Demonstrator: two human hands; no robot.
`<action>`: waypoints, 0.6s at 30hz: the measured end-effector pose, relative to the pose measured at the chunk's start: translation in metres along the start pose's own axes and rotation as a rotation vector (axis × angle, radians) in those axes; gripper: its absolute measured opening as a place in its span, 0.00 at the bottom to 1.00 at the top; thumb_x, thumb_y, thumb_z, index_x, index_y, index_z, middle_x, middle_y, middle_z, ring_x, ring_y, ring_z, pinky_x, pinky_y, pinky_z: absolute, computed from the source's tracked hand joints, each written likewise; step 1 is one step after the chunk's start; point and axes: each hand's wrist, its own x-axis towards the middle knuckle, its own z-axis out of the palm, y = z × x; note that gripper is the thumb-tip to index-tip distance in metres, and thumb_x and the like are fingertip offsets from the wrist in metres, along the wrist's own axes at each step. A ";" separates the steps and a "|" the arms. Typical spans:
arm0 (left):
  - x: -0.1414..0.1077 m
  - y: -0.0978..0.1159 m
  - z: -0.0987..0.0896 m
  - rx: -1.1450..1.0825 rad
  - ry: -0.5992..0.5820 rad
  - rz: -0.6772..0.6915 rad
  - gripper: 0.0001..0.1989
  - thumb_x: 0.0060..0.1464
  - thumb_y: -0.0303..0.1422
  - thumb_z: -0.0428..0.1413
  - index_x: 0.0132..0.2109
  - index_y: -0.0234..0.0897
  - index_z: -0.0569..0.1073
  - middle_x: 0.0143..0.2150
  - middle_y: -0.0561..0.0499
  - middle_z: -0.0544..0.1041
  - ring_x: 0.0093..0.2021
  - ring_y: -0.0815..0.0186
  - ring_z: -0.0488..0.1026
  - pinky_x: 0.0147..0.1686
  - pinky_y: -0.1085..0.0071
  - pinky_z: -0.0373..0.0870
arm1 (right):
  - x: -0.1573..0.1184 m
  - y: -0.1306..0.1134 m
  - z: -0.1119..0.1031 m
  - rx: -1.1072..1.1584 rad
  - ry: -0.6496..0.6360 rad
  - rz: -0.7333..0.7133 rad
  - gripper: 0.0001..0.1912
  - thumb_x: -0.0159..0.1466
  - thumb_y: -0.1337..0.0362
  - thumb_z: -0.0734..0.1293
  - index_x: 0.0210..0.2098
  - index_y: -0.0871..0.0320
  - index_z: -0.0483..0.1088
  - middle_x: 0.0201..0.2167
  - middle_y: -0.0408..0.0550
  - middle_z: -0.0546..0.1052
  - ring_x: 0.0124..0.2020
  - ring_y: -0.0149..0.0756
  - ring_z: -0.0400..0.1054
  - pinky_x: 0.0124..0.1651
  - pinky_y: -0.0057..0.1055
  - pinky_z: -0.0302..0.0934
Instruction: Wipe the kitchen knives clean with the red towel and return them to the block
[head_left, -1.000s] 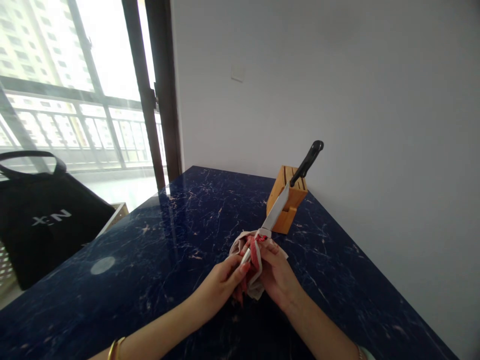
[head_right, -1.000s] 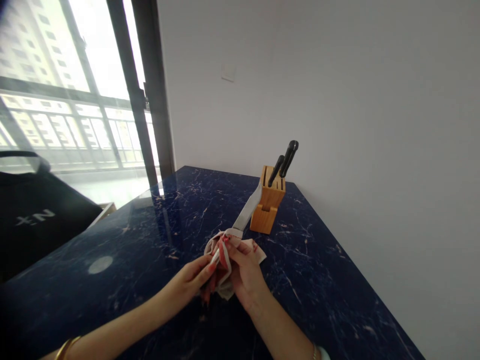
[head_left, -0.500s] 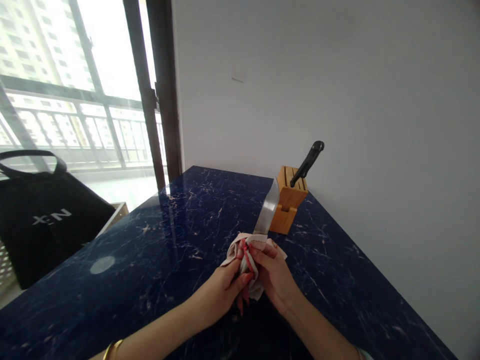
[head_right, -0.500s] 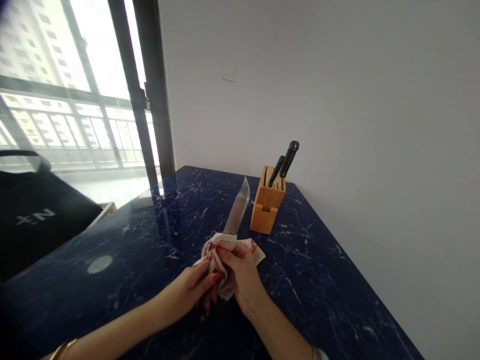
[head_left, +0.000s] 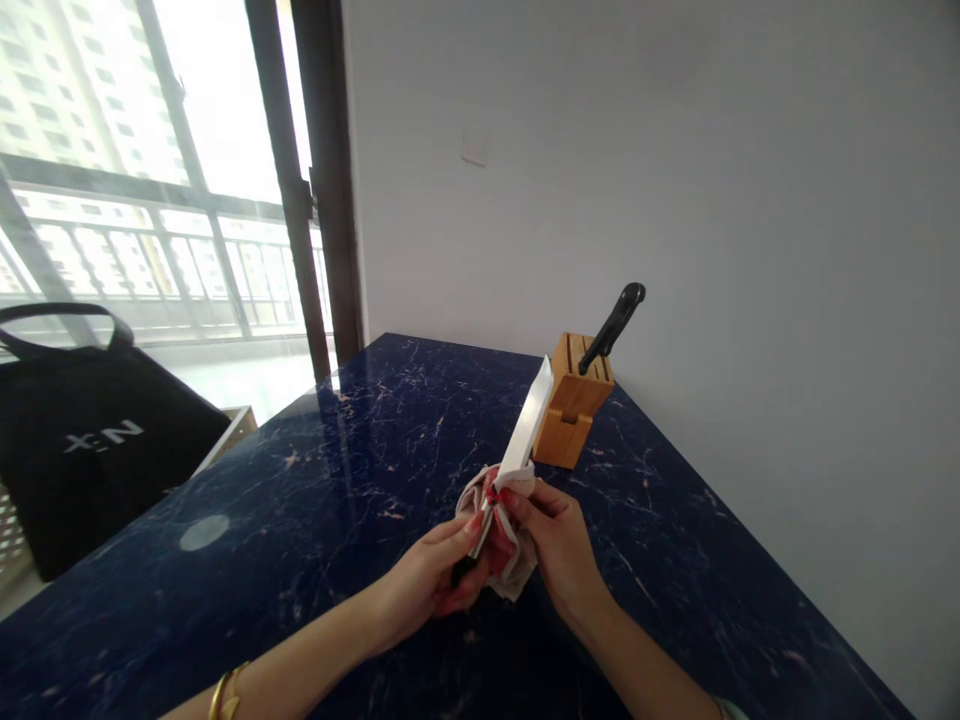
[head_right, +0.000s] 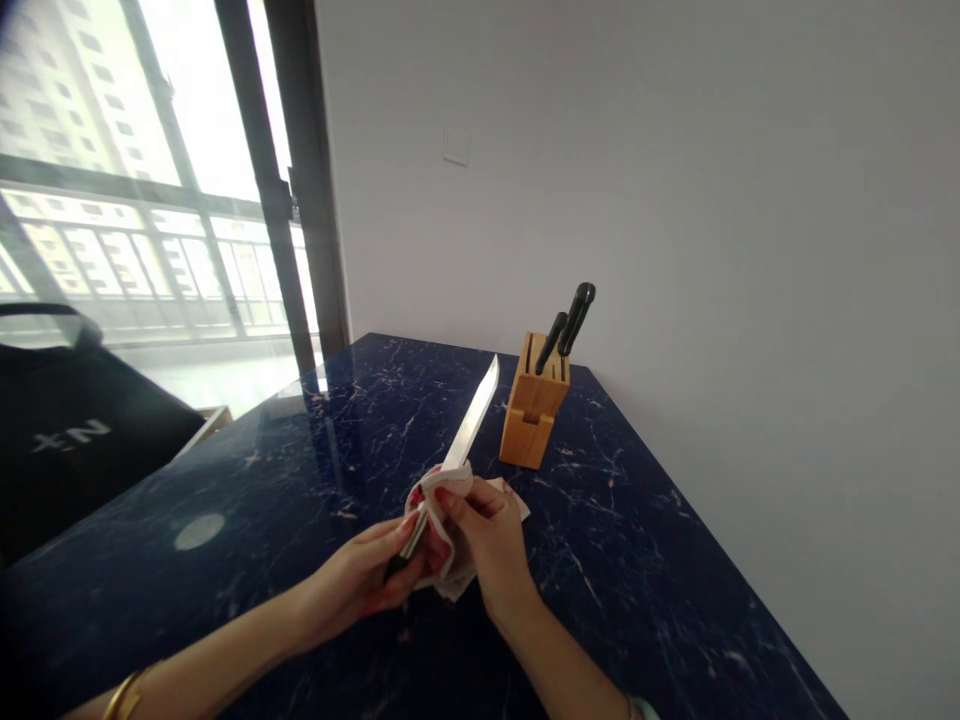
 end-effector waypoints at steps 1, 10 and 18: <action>0.000 0.001 -0.001 -0.036 -0.009 -0.009 0.19 0.55 0.46 0.44 0.36 0.33 0.67 0.16 0.58 0.57 0.15 0.77 0.48 0.14 0.79 0.43 | -0.001 0.001 0.001 0.012 -0.011 -0.003 0.09 0.51 0.61 0.69 0.32 0.57 0.74 0.28 0.43 0.75 0.28 0.32 0.67 0.31 0.27 0.60; 0.003 0.001 -0.005 -0.011 -0.084 -0.118 0.24 0.56 0.48 0.39 0.37 0.32 0.68 0.14 0.57 0.60 0.11 0.76 0.52 0.11 0.78 0.45 | 0.000 0.006 0.008 0.292 -0.155 0.111 0.09 0.53 0.61 0.68 0.31 0.59 0.72 0.21 0.43 0.73 0.13 0.24 0.57 0.16 0.22 0.50; 0.010 -0.007 -0.003 0.368 0.142 0.056 0.19 0.53 0.48 0.46 0.38 0.35 0.63 0.19 0.58 0.64 0.13 0.78 0.55 0.11 0.80 0.48 | 0.005 0.002 -0.001 0.260 -0.037 0.115 0.07 0.52 0.63 0.69 0.29 0.60 0.73 0.24 0.45 0.75 0.23 0.29 0.66 0.29 0.27 0.60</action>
